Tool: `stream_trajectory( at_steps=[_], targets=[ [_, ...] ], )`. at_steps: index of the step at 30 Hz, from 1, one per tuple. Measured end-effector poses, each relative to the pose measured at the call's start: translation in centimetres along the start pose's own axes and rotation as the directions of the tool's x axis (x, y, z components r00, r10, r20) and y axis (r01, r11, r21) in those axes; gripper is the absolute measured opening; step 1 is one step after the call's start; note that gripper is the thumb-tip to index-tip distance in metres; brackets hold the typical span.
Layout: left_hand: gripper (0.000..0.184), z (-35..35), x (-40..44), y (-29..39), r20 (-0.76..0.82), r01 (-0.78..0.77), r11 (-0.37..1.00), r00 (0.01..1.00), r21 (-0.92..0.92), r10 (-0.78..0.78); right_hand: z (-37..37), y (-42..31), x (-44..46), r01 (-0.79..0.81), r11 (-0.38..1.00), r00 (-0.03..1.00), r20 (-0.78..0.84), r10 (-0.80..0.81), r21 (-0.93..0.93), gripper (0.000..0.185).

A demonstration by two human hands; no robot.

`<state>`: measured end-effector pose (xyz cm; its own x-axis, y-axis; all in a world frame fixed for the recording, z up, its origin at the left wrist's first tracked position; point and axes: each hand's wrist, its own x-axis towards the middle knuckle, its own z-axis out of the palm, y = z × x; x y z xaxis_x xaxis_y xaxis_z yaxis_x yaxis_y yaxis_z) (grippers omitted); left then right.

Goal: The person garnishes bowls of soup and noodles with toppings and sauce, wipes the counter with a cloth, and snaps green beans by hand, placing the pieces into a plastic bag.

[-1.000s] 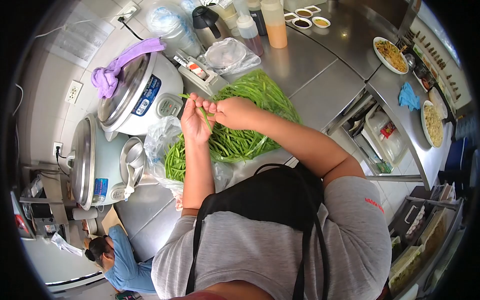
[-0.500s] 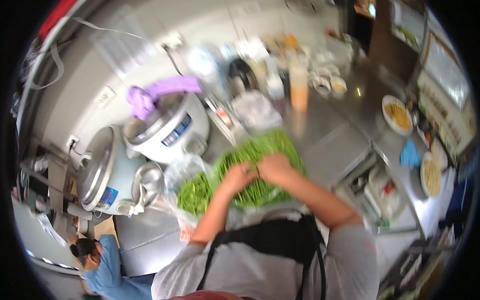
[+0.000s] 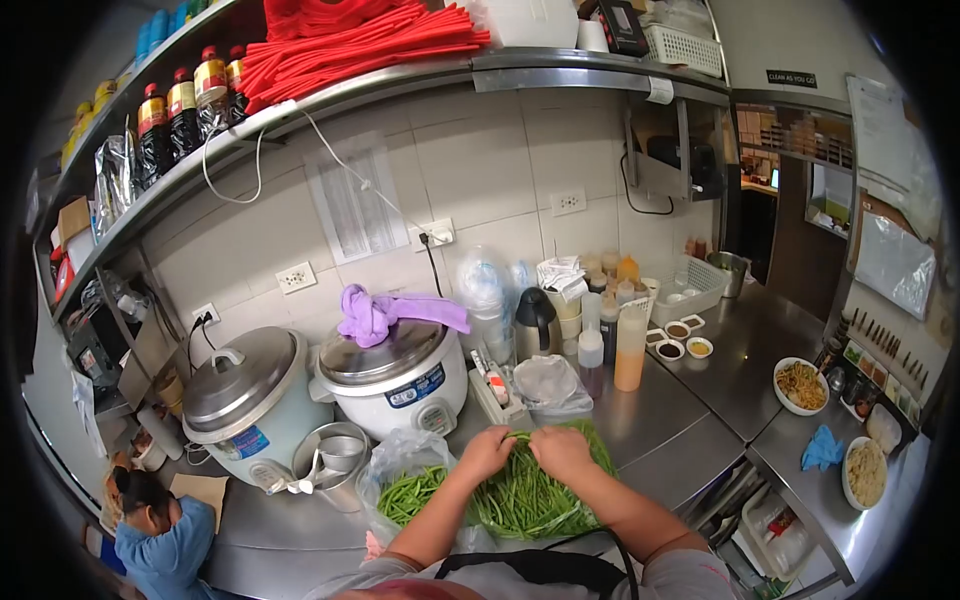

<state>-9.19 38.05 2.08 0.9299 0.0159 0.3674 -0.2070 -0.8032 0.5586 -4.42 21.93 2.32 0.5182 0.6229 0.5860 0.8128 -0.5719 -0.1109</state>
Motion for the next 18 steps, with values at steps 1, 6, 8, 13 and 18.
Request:
stream_trajectory(
  at_steps=[1,6,8,13,18],
  targets=[
    [0.018,-0.2,0.0,0.0,-0.012,0.001,1.000,1.000,0.010,-0.001,-0.2,-0.3,0.1,0.010,1.000,1.000,-0.006,-0.010,-0.003,0.017],
    [0.016,-0.6,0.0,0.1,0.005,-0.070,0.997,0.998,-0.013,0.070,-1.5,-0.1,1.3,0.149,0.987,0.988,0.021,-0.151,0.064,0.015],
    [0.015,-0.8,-0.2,0.1,0.019,-0.140,0.987,0.990,-0.075,0.142,-1.4,0.3,1.4,0.237,0.959,0.968,0.048,-0.247,0.158,0.016],
    [0.014,-1.7,-1.0,1.7,0.018,-0.167,0.912,0.982,-0.374,0.187,-1.4,-0.4,0.6,-0.364,0.368,0.923,0.385,0.019,0.856,0.021],
    [0.013,-0.7,-0.1,1.9,-0.121,-0.257,0.925,0.965,-0.279,0.231,0.1,-1.0,0.7,-0.310,-0.271,0.858,0.391,0.332,0.911,0.018]
  ],
)
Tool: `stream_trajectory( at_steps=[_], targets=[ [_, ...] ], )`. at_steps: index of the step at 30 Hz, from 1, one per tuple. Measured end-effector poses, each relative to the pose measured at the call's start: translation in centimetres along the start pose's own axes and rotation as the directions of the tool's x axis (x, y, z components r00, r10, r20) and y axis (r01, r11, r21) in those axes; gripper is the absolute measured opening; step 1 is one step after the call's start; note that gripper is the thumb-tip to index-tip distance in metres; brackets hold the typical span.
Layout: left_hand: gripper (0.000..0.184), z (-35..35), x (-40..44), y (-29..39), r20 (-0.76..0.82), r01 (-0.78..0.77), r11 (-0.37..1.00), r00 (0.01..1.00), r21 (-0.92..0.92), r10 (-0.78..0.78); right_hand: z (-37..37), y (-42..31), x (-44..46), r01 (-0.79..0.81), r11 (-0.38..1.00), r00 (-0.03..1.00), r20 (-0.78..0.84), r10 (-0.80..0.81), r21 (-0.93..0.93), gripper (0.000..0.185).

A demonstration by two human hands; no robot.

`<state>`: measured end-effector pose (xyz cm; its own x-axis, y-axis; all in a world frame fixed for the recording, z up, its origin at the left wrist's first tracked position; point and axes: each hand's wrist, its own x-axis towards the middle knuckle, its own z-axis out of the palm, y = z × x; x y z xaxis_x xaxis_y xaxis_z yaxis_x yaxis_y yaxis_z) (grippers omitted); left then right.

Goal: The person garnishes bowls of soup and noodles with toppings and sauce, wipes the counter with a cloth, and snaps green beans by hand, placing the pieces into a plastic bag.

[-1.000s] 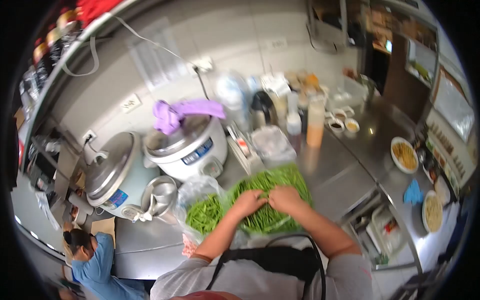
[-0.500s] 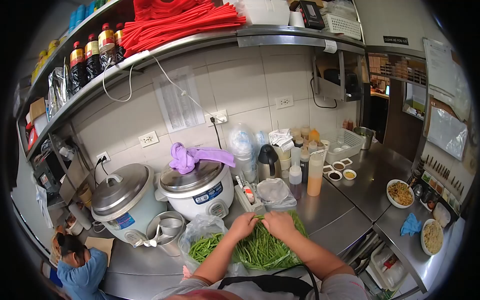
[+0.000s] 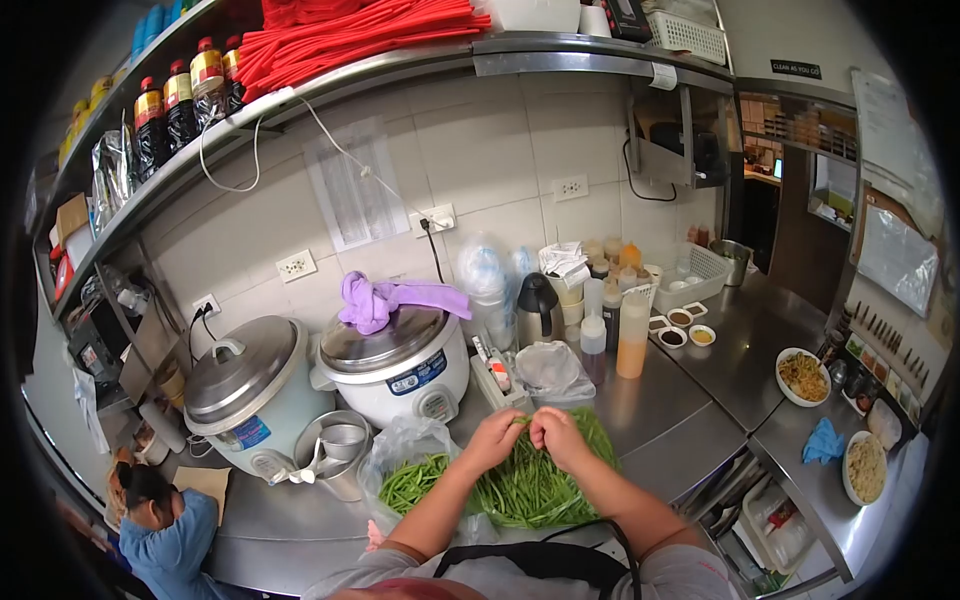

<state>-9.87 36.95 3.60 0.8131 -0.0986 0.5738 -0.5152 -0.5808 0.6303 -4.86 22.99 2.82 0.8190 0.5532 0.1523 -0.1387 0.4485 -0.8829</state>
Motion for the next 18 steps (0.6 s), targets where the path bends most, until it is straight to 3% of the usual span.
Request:
stream_trajectory(
  at_steps=[2,5,7,8,9,12,13,18],
  targets=[
    [0.013,0.8,-0.1,-0.2,-0.034,-0.013,0.998,0.999,0.063,0.016,-0.1,0.6,0.7,0.084,0.996,0.976,-0.203,-0.082,0.004,0.017],
    [0.012,1.7,-0.9,-0.2,-0.081,0.044,0.996,0.996,0.072,-0.038,-3.6,1.2,2.8,0.161,0.986,0.945,-0.295,-0.140,0.047,0.018],
    [0.011,1.5,-1.1,0.1,-0.164,0.144,0.990,0.976,-0.010,-0.143,-4.1,1.4,2.4,-0.051,0.951,0.993,-0.117,0.016,-0.306,0.019],
    [0.011,1.4,-1.1,0.1,-0.180,0.160,0.987,0.970,-0.028,-0.162,-4.3,1.6,1.9,-0.132,0.865,0.991,-0.051,0.123,-0.484,0.020],
    [0.011,1.2,-0.8,-0.1,-0.201,0.175,0.983,0.963,-0.047,-0.181,-4.3,2.9,1.6,-0.100,0.832,0.993,-0.007,0.115,-0.546,0.021],
    [0.013,1.8,-0.4,-1.1,-0.241,0.169,0.980,0.952,-0.103,-0.189,-3.3,4.2,1.5,0.213,0.762,0.970,0.228,-0.089,-0.611,0.021],
    [0.013,2.2,-0.3,-1.3,-0.240,0.181,0.974,0.947,-0.139,-0.211,-2.4,3.0,0.9,0.241,0.629,0.961,0.271,-0.050,-0.739,0.020],
    [0.012,1.6,-0.1,-1.6,-0.272,0.239,0.857,0.880,-0.456,-0.390,-1.3,2.8,0.1,0.106,0.752,0.985,0.170,0.008,-0.650,0.022]
  ],
)
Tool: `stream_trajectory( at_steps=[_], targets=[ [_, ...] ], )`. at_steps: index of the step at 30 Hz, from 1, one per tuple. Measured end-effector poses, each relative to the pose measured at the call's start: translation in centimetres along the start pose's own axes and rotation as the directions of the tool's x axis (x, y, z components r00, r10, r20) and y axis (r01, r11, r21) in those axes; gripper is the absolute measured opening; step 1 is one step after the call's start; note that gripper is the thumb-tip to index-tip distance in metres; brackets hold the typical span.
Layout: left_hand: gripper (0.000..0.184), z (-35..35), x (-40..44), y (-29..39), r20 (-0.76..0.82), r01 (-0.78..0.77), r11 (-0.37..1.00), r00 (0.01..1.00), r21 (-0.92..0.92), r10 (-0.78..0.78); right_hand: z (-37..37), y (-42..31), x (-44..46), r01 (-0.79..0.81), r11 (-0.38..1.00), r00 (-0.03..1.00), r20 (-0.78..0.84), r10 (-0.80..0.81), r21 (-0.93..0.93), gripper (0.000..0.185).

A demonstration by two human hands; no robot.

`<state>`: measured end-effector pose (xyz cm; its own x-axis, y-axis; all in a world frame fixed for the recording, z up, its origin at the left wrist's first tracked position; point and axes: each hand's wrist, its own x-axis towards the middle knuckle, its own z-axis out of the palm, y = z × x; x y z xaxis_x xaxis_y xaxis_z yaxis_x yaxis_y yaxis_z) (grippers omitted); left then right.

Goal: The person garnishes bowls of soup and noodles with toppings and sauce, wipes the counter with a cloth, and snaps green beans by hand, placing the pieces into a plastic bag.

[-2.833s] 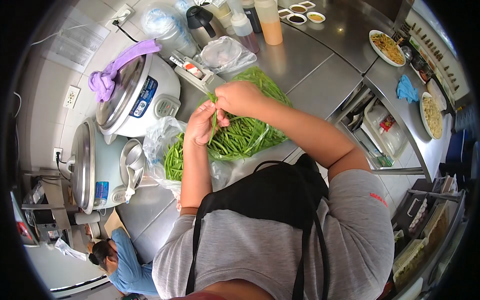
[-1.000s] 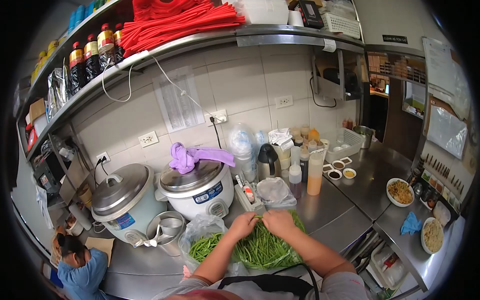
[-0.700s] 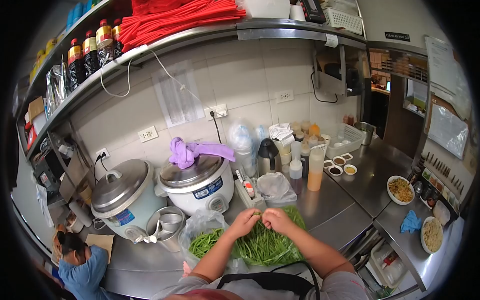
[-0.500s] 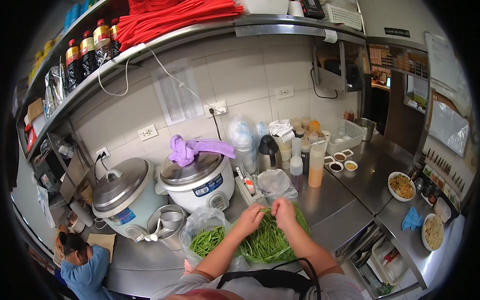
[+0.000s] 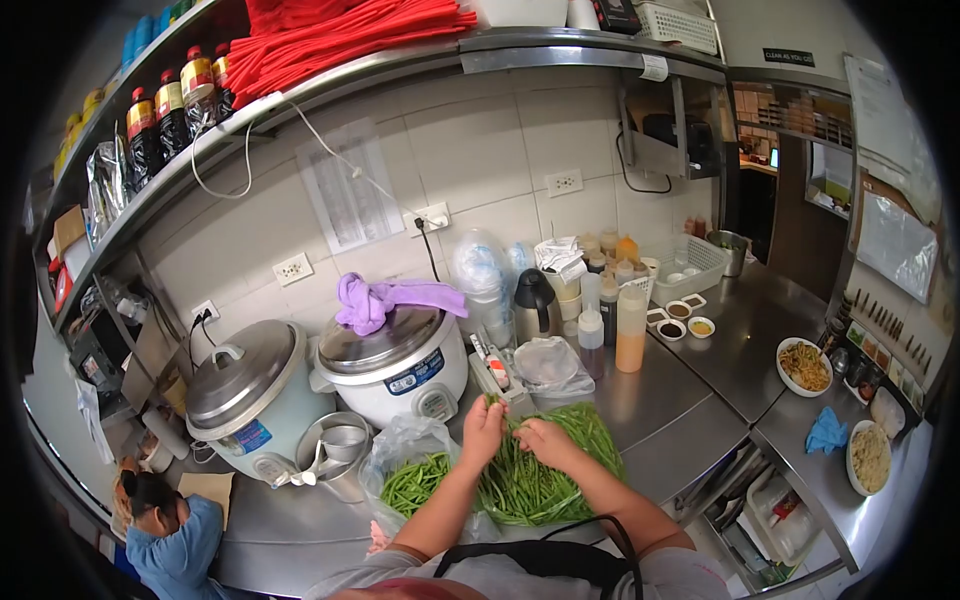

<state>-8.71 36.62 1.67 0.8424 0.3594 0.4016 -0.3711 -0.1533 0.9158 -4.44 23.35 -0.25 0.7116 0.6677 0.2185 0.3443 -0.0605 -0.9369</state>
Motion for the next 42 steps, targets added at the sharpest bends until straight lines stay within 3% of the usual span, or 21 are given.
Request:
stream_trajectory(
  at_steps=[6,12,13,15,16,17,18,20,22,24,27,29,32,33,36,39,42],
  targets=[
    [0.010,-0.7,0.1,1.2,-0.064,0.016,0.963,0.997,-0.268,-0.034,-0.4,0.8,0.2,-0.058,0.996,0.998,-0.009,0.057,-0.069,0.023],
    [0.011,-1.0,0.2,0.7,-0.168,0.093,0.923,0.972,-0.372,-0.166,-0.8,-0.4,0.3,-0.049,0.976,0.999,-0.009,0.049,-0.211,0.022],
    [0.011,-0.8,0.2,0.0,-0.133,0.104,0.840,0.970,-0.533,-0.204,-0.8,0.1,0.4,-0.060,0.974,0.998,-0.014,0.058,-0.220,0.022],
    [0.012,-0.1,-0.6,1.8,-0.013,0.130,0.718,0.982,-0.683,-0.190,-0.2,1.6,1.2,0.086,0.898,0.978,-0.133,-0.158,-0.432,0.022],
    [0.013,0.0,-0.9,1.5,0.054,0.138,0.684,0.988,-0.716,-0.142,0.2,1.5,1.6,-0.062,0.961,0.976,-0.217,0.002,-0.271,0.023],
    [0.013,0.8,-1.4,2.3,0.076,0.136,0.676,0.990,-0.724,-0.118,0.4,3.0,2.4,-0.086,0.995,0.971,-0.229,0.074,-0.044,0.023],
    [0.014,1.4,-1.7,2.4,0.059,0.120,0.704,0.992,-0.700,-0.111,0.6,2.4,2.4,-0.074,0.997,0.965,-0.252,0.078,0.028,0.021],
    [0.015,1.2,-1.9,2.5,0.095,0.157,0.660,0.987,-0.735,-0.129,0.2,1.9,2.6,-0.196,0.926,0.906,-0.303,0.297,0.321,0.020],
    [0.014,0.3,-1.7,2.5,0.065,0.180,0.715,0.981,-0.675,-0.185,-1.7,1.3,2.4,-0.215,0.897,0.913,-0.248,0.325,0.386,0.018],
    [0.012,-1.4,-0.4,1.5,0.003,0.248,0.796,0.955,-0.552,-0.296,-2.8,0.3,1.9,-0.251,0.932,0.941,-0.161,0.298,0.260,0.020],
    [0.014,-3.4,1.0,-0.4,-0.001,0.340,0.938,0.940,-0.065,-0.341,-4.0,0.0,1.3,-0.214,0.919,0.976,-0.101,0.190,-0.330,0.022],
    [0.016,-3.4,1.8,-1.6,0.004,0.359,0.895,0.928,0.265,-0.374,-4.2,-1.2,1.2,-0.222,0.828,0.965,0.005,0.262,-0.515,0.020],
    [0.025,-3.4,2.4,-3.2,0.183,0.177,0.659,0.880,0.731,-0.439,-3.6,-2.0,1.9,-0.195,0.679,0.942,0.058,0.330,-0.708,0.016],
    [0.030,-3.3,2.4,-3.6,0.192,0.233,0.600,0.807,0.765,-0.558,-3.4,-2.0,2.0,-0.184,0.629,0.936,0.061,0.347,-0.755,0.016],
    [0.032,-3.1,1.8,-3.7,0.158,0.061,0.367,0.829,0.928,-0.537,-2.1,0.4,1.7,-0.164,0.729,0.984,-0.053,0.173,-0.664,0.023],
    [0.034,-1.5,1.2,-1.6,0.128,0.039,0.241,0.758,0.970,-0.639,-2.2,-1.2,1.6,-0.196,0.709,0.954,0.034,0.296,-0.678,0.030],
    [0.032,-2.1,0.7,-4.3,0.137,0.073,0.350,0.832,0.934,-0.538,-1.8,-0.9,1.5,-0.194,0.742,0.954,0.052,0.294,-0.642,0.028]
  ],
)
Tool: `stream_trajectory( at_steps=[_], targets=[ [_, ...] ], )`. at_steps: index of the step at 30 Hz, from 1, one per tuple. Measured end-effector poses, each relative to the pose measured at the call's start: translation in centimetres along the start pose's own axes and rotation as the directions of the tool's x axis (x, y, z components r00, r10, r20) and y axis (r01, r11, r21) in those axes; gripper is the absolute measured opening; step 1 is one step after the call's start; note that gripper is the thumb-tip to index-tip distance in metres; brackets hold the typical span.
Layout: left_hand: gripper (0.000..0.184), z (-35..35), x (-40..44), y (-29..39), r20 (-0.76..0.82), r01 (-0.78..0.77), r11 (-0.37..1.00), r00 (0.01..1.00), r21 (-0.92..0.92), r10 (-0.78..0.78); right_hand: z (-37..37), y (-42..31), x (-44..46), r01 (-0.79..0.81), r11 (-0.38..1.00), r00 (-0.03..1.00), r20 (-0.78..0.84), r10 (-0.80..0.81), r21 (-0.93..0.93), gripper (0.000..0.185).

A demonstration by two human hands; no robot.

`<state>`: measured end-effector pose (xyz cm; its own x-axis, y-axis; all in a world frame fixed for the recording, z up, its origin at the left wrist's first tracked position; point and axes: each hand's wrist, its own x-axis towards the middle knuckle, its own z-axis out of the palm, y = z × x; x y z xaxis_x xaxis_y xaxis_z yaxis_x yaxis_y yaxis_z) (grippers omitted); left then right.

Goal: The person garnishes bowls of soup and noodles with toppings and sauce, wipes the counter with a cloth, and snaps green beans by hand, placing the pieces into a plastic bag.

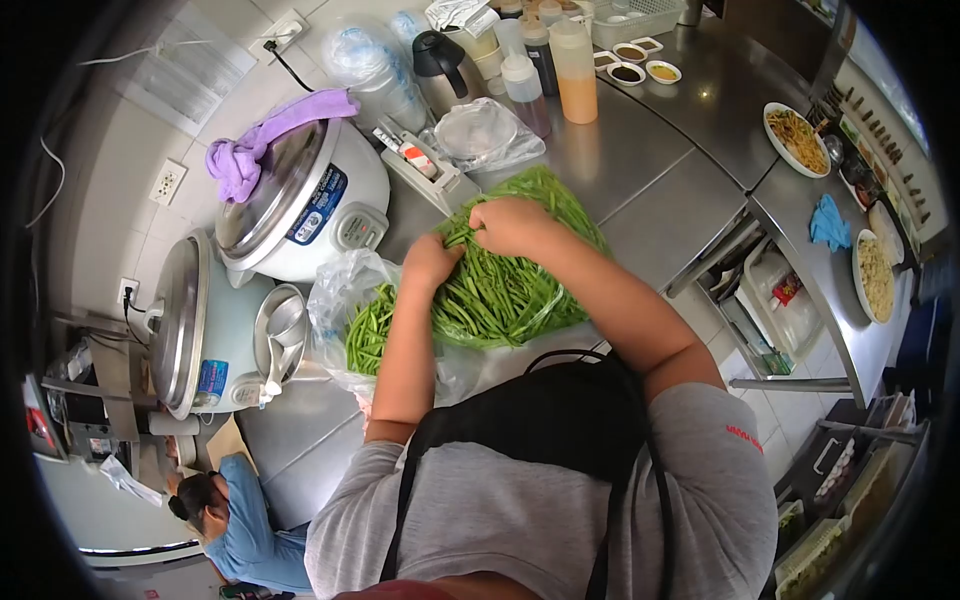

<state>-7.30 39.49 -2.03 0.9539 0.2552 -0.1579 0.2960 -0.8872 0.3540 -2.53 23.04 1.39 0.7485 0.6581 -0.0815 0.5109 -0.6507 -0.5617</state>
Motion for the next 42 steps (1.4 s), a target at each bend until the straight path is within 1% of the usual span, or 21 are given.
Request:
stream_trajectory(
  at_steps=[1,2,3,6,9,12,15,18,19,21,24,27,30,31,34,35,37,38,40,41,42],
  targets=[
    [0.030,-0.2,-0.2,-0.2,-0.010,-0.017,0.985,1.000,-0.174,0.015,0.1,0.1,0.1,0.022,1.000,0.999,-0.050,-0.021,0.012,0.026],
    [0.028,-0.6,-0.6,-0.5,-0.022,-0.036,0.939,0.999,-0.341,0.030,0.2,0.2,0.2,0.045,0.999,0.994,-0.101,-0.042,0.023,0.025],
    [0.026,-0.9,-0.8,-0.7,-0.036,-0.054,0.865,0.998,-0.498,0.042,0.3,0.2,0.2,0.068,0.997,0.986,-0.152,-0.062,0.033,0.023],
    [0.018,-0.4,-1.0,-0.7,-0.109,-0.149,0.622,0.989,-0.769,0.102,-0.1,-0.5,0.0,0.246,0.961,0.902,-0.394,-0.179,0.126,0.021],
    [0.014,-1.4,-1.6,0.5,-0.093,-0.155,0.638,0.987,-0.755,0.130,-0.3,-1.2,0.4,0.351,0.908,0.862,-0.457,-0.218,0.228,0.020],
    [0.015,-1.5,-2.2,1.5,-0.188,-0.251,0.613,0.968,-0.749,0.167,-0.6,-1.1,0.4,0.351,0.891,0.889,-0.400,-0.221,0.287,0.018],
    [0.017,-0.8,-2.2,1.8,-0.319,-0.380,0.599,0.924,-0.705,0.210,-0.7,-0.9,0.3,0.390,0.895,0.855,-0.446,-0.264,0.219,0.015],
    [0.025,-0.6,-2.1,2.2,-0.491,-0.487,0.679,0.845,-0.549,0.209,-0.2,-1.1,0.1,0.419,0.845,0.823,-0.531,-0.200,0.332,0.012],
    [0.027,-0.4,-2.1,2.3,-0.500,-0.501,0.667,0.838,-0.551,0.216,0.3,-1.2,0.1,0.387,0.771,0.869,-0.480,-0.122,0.505,0.011],
    [0.032,-0.1,-2.2,2.6,-0.519,-0.528,0.643,0.824,-0.555,0.228,1.3,-1.5,0.0,0.279,0.545,0.943,-0.332,-0.003,0.790,0.010],
    [0.026,-0.1,-2.3,2.5,-0.507,-0.488,0.643,0.844,-0.590,0.176,0.4,-2.1,-1.4,0.040,0.323,0.999,-0.049,0.022,0.946,0.012],
    [0.019,-1.3,-2.3,2.3,-0.373,-0.381,0.396,0.922,-0.836,0.101,-1.0,-0.9,-1.5,0.002,0.556,0.995,-0.059,0.084,0.831,0.014],
    [0.016,-2.8,-3.0,3.1,-0.350,-0.351,0.122,0.936,-0.928,0.035,2.2,1.2,-0.8,0.209,0.806,0.965,-0.252,-0.077,0.554,0.018],
    [0.015,-3.1,-3.1,3.5,-0.350,-0.349,0.085,0.937,-0.933,0.009,2.4,0.8,-1.1,0.278,0.812,0.946,-0.292,-0.140,0.514,0.020],
    [0.014,-3.8,-3.5,4.0,-0.339,-0.340,-0.042,0.940,-0.939,-0.039,1.6,-0.3,-2.0,0.115,0.867,0.993,-0.082,-0.086,0.485,0.021],
    [0.013,-3.9,-3.5,4.0,-0.328,-0.332,-0.085,0.943,-0.940,-0.058,1.5,-0.6,-2.1,0.105,0.834,0.993,-0.103,-0.058,0.542,0.019],
    [0.011,-4.0,-3.5,3.9,-0.301,-0.314,-0.167,0.949,-0.935,-0.097,1.7,-0.4,-1.8,0.140,0.771,0.983,-0.182,-0.032,0.621,0.018],
    [0.010,-4.0,-3.5,3.5,-0.272,-0.281,-0.251,0.960,-0.926,-0.072,1.8,-0.3,-1.6,0.158,0.737,0.976,-0.218,-0.014,0.657,0.017],
    [0.009,-3.9,-3.3,2.5,-0.218,-0.206,-0.412,0.976,-0.888,-0.017,1.8,-0.6,-1.3,0.184,0.541,0.966,-0.254,0.057,0.821,0.016],
    [0.010,-3.7,-3.3,2.3,-0.209,-0.173,-0.449,0.977,-0.877,0.032,1.6,-1.0,-1.2,0.200,0.428,0.960,-0.264,0.096,0.881,0.016],
    [0.010,-3.6,-3.4,2.2,-0.210,-0.176,-0.444,0.977,-0.879,0.029,1.3,-1.4,-1.3,0.190,0.368,0.963,-0.245,0.110,0.910,0.016]
  ],
)
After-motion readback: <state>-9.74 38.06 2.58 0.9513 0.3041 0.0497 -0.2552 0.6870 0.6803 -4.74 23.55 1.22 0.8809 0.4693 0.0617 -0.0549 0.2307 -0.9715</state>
